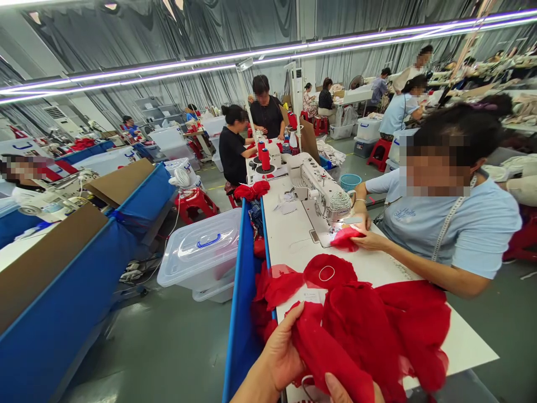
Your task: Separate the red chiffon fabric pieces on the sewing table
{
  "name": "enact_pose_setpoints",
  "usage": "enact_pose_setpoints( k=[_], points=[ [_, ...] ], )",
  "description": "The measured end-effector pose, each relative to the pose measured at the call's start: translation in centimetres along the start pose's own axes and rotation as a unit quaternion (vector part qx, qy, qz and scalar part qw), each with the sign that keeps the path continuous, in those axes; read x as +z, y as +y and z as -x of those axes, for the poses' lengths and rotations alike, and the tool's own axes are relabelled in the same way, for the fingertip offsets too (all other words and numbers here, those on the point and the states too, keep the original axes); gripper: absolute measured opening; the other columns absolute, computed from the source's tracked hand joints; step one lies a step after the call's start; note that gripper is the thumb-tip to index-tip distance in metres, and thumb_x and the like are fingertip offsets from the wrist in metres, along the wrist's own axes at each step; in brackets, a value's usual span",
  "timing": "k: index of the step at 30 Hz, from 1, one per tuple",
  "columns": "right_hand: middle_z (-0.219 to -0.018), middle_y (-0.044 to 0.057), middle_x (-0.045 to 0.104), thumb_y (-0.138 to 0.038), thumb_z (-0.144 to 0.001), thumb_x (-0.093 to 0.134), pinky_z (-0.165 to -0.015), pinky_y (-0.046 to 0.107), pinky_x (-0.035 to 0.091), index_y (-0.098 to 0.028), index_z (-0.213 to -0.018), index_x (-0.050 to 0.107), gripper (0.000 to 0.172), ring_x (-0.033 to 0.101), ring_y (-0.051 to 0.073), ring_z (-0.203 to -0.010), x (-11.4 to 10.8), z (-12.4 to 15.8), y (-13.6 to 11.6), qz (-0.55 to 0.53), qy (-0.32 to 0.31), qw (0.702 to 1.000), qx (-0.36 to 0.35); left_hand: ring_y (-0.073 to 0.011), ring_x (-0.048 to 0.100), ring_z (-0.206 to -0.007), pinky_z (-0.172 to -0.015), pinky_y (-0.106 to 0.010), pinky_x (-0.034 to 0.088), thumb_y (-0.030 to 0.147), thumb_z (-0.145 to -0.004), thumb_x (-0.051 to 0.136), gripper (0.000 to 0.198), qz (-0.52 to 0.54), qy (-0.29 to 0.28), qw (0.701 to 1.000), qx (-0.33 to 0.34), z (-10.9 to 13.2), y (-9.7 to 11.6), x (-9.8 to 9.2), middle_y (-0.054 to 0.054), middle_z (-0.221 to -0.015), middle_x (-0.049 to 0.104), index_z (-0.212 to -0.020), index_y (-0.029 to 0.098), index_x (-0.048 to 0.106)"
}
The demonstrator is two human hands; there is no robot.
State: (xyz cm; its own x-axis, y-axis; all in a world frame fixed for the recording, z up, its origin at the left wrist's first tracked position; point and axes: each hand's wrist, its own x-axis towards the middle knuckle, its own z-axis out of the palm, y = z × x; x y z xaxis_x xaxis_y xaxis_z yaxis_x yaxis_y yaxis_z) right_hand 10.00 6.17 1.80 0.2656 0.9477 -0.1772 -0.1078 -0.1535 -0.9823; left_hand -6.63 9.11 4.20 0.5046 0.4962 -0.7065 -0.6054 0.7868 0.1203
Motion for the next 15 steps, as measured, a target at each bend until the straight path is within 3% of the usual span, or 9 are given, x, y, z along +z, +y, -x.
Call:
enact_pose_setpoints(
  k=[5, 6, 9, 10, 12, 15],
  points=[
    [-0.123, 0.009, 0.059, -0.04, -0.091, 0.056, -0.081, 0.041, 0.055, -0.026, -0.116, 0.06, 0.029, 0.059, 0.022, -0.102, -3.2, -12.4, -4.9, -0.004, 0.008, 1.0, 0.01, -0.0235, 0.072, -0.081, -0.089, -0.032, 0.05, 0.025, -0.088, 0.057, 0.023, 0.005, -0.014, 1.0, 0.012, 0.0, 0.1, -0.4, -0.013, -0.076, 0.075, -0.09, 0.006, 0.068],
    [-0.12, 0.007, 0.06, -0.035, -0.096, 0.048, -0.084, 0.039, 0.053, -0.019, -0.114, 0.062, 0.027, 0.061, 0.021, -0.102, -3.8, -14.7, -5.9, -0.003, 0.008, 1.0, 0.015, -0.0233, 0.072, -0.082, -0.089, -0.032, 0.05, 0.025, -0.088, 0.058, 0.023, 0.004, -0.016, 1.0, 0.013, -0.1, 0.1, -0.4, -0.013, -0.077, 0.075, -0.091, 0.006, 0.068],
    [-0.116, 0.006, 0.063, -0.034, -0.096, 0.047, -0.082, 0.037, 0.053, -0.02, -0.107, 0.065, 0.025, 0.061, 0.019, -0.098, -4.5, -18.0, -7.9, -0.003, 0.016, 0.999, 0.028, -0.023, 0.072, -0.083, -0.089, -0.031, 0.05, 0.024, -0.087, 0.059, 0.021, -0.007, -0.016, 1.0, 0.008, -0.2, 0.1, -0.5, -0.012, -0.079, 0.075, -0.094, 0.006, 0.068],
    [-0.115, 0.006, 0.063, -0.035, -0.097, 0.046, -0.081, 0.036, 0.053, -0.021, -0.106, 0.065, 0.025, 0.061, 0.019, -0.097, -4.3, -17.5, -8.0, -0.003, 0.018, 0.999, 0.032, -0.0231, 0.072, -0.083, -0.089, -0.032, 0.05, 0.024, -0.087, 0.059, 0.022, -0.01, -0.013, 1.0, 0.005, -0.3, 0.1, -0.5, -0.012, -0.078, 0.075, -0.094, 0.006, 0.068],
    [-0.112, 0.005, 0.064, -0.036, -0.097, 0.045, -0.079, 0.035, 0.054, -0.02, -0.104, 0.065, 0.027, 0.062, 0.018, -0.095, -3.3, -13.7, -7.3, -0.005, 0.021, 0.999, 0.038, -0.0237, 0.072, -0.081, -0.089, -0.034, 0.051, 0.026, -0.088, 0.057, 0.024, -0.012, -0.008, 1.0, 0.002, -0.5, 0.2, -0.3, -0.013, -0.075, 0.074, -0.094, 0.005, 0.067],
    [-0.091, 0.003, 0.068, -0.043, -0.089, 0.059, -0.063, 0.029, 0.054, -0.021, -0.092, 0.067, 0.023, 0.063, 0.014, -0.073, -0.5, -3.7, -4.2, -0.007, 0.011, 0.998, 0.06, -0.0228, 0.072, -0.074, -0.087, -0.036, 0.052, 0.024, -0.089, 0.056, 0.021, -0.016, 0.007, 1.0, 0.012, -1.0, 0.5, 0.1, -0.011, -0.072, 0.074, -0.092, 0.006, 0.066]
  ],
)
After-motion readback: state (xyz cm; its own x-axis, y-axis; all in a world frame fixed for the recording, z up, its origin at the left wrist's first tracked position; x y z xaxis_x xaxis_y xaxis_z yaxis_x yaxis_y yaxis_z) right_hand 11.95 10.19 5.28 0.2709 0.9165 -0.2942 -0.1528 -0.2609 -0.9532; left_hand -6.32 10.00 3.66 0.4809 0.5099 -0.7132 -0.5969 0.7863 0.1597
